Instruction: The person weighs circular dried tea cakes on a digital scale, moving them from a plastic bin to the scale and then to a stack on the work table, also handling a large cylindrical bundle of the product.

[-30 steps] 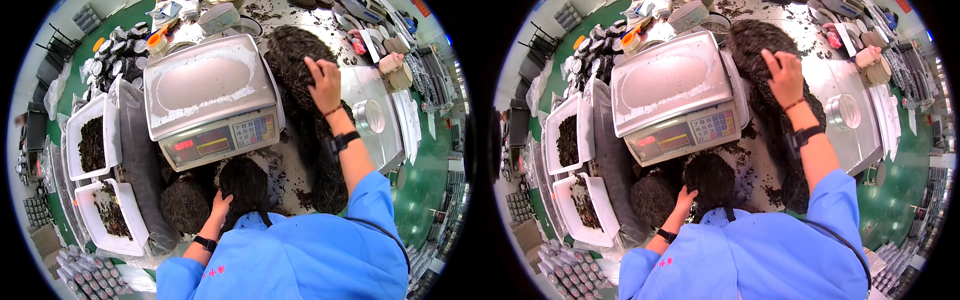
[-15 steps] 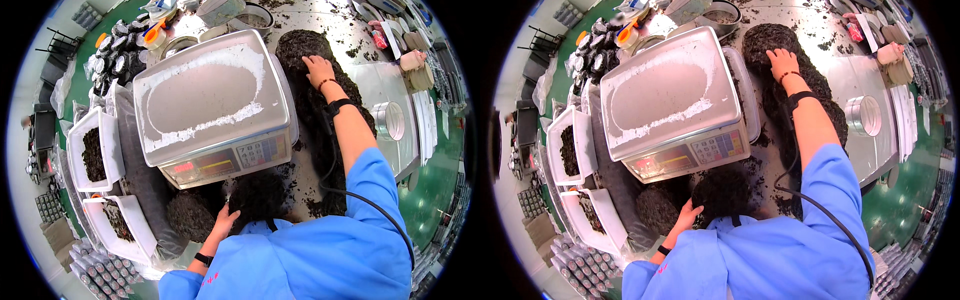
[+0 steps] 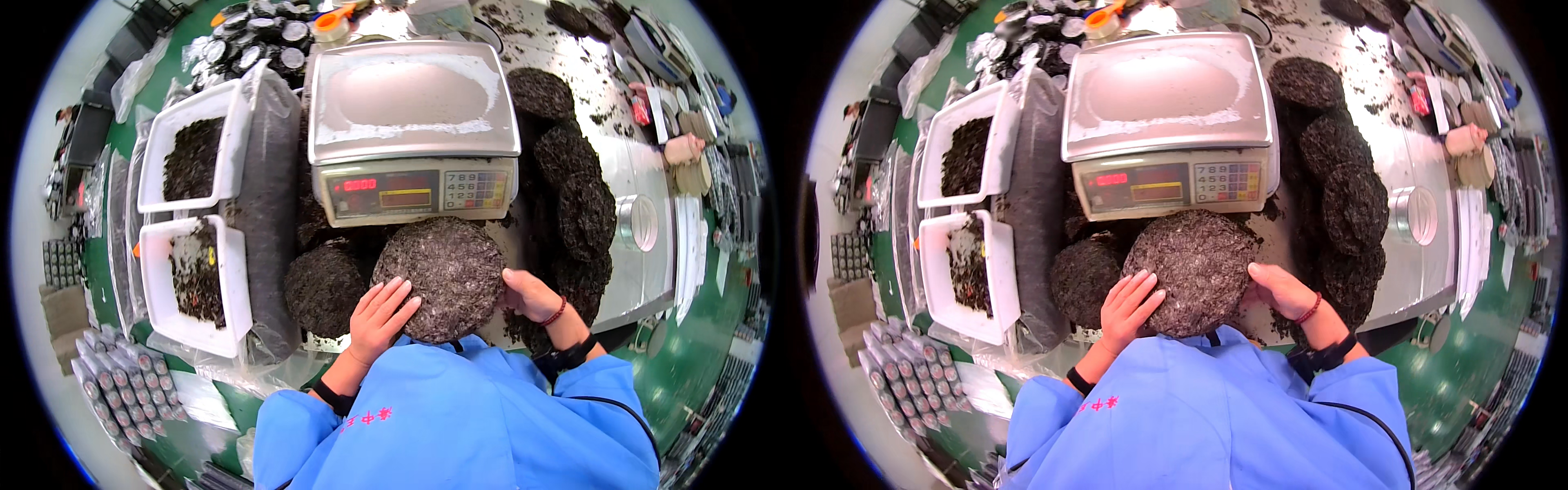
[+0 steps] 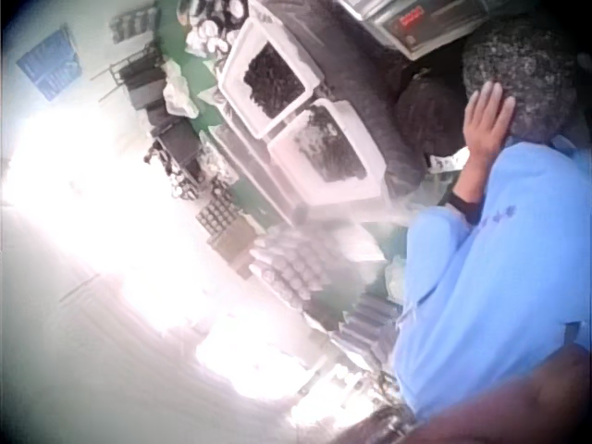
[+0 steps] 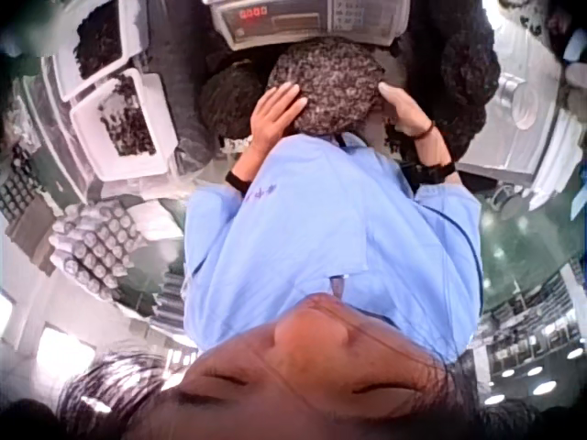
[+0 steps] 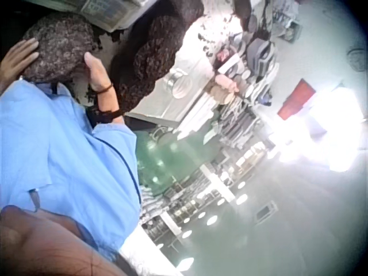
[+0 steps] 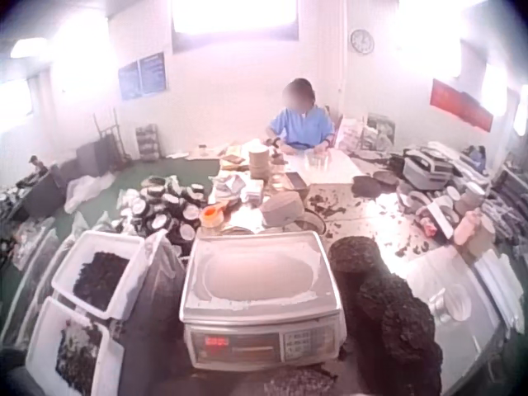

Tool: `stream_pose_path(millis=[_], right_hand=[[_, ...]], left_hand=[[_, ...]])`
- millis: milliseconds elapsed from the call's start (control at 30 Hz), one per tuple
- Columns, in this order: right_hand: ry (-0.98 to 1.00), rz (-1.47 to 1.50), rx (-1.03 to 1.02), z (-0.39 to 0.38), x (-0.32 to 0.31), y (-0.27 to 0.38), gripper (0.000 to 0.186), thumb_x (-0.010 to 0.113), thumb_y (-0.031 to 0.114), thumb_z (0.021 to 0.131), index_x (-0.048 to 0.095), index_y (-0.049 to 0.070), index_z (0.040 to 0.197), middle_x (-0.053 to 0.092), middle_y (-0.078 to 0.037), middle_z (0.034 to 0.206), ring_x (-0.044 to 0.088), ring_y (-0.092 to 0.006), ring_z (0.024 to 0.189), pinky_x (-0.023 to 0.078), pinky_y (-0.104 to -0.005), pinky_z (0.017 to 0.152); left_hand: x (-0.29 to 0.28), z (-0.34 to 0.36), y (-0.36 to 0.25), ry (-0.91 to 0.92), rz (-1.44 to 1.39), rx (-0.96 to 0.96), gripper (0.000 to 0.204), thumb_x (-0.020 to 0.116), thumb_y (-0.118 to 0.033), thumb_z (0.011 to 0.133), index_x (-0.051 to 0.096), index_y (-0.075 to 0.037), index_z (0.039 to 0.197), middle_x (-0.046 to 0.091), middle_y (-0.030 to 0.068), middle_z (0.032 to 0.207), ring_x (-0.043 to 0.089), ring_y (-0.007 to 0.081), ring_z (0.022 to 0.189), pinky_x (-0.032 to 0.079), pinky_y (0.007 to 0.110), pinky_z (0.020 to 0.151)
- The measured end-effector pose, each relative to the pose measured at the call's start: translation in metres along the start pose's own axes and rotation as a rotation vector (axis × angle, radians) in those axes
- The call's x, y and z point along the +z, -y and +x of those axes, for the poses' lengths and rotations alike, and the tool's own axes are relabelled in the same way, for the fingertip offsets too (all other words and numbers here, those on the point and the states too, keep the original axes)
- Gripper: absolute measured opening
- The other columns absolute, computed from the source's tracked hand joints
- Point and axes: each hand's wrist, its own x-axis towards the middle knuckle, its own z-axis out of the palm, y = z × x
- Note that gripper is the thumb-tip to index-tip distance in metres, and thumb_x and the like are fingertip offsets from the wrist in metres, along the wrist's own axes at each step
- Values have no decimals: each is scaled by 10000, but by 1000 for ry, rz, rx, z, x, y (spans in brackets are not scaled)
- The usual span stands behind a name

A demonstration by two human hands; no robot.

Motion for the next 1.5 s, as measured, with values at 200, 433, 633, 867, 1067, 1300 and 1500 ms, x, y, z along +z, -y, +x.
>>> stream_pose_path(millis=[200,433,633,867,1067,1300,1500], right_hand=[[-63,-390,-334,1,75,88,364,645,120,892,554,-7,1220,609,-10,1009,563,-62,851,490,-239,721],[-829,-1420,-1482,34,125,204,438,608,1,846,591,72,1278,697,-65,1062,673,-188,891,515,-307,783],[-533,-2058,-1356,107,65,176,467,629,38,840,566,98,1300,598,-103,1283,562,-288,1173,445,-378,974],[-183,-1504,-1174,81,158,77,177,585,59,922,631,-13,1078,653,-154,1013,637,-296,937,493,-357,840],[522,-1526,-1095,88,365,-53,144,581,83,885,661,15,984,659,-145,934,633,-319,845,516,-390,769],[1077,-2062,-765,189,500,-303,245,472,71,839,596,-5,1036,600,-215,1149,638,-337,978,498,-425,879],[140,-2205,-423,201,494,-309,888,652,209,855,85,33,1516,166,-286,1533,526,-462,1159,480,-463,949]], left_hand=[[-31,-17,-9,-143,219,-10,323,574,-82,844,689,-144,1140,625,103,1264,584,250,1198,437,386,1015],[-60,-115,-44,-210,227,-446,362,630,-10,801,639,-55,1159,616,121,1233,572,313,1174,462,415,953],[-74,-248,-119,-189,322,-907,331,657,-35,798,629,-59,1126,623,89,1148,587,282,1096,473,377,923],[-57,-384,-117,-593,245,-1436,356,573,-35,831,567,-25,1187,550,150,1250,493,337,1198,408,401,1012],[-148,-429,25,13,715,-1150,488,575,-59,787,526,-57,1272,466,122,1388,398,292,1338,363,429,1070],[-199,-492,128,884,638,-756,275,515,-211,894,684,-123,1092,652,108,1178,449,239,1316,105,517,1188],[-222,-568,88,651,-53,-1282,570,581,-381,887,484,-51,1342,581,271,1233,588,349,1141,311,454,1124]])
